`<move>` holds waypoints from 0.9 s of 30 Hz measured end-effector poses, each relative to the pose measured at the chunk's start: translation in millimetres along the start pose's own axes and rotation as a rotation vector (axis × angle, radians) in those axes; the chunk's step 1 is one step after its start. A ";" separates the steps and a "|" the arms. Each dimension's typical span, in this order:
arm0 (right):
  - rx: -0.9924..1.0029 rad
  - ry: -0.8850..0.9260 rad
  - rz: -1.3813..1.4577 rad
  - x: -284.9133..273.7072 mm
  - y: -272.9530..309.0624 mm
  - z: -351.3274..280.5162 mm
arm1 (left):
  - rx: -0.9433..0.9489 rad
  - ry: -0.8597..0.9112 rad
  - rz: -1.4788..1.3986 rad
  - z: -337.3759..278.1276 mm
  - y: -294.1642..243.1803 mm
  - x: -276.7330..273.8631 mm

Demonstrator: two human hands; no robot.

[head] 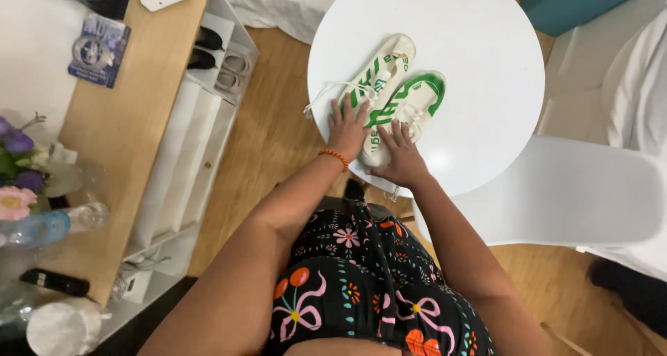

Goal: The person picks up various pairs of shoes from the floor, including sneakers and flats, and places them into a shoe rack. They then move to a white table and tie the laces of a pair of white and green sneakers.

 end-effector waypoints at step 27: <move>0.710 -0.511 0.333 -92.7 -41.6 48.6 | 0.160 0.199 -0.044 153.9 74.7 -86.8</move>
Point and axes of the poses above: each hand's wrist, its own z-axis towards the middle knuckle, its own x-axis out of the palm, y = z × x, the point moved 10 cm from there along z, towards the middle knuckle, and after that the axes turned 6 degrees about z, right-handed, at the moved point
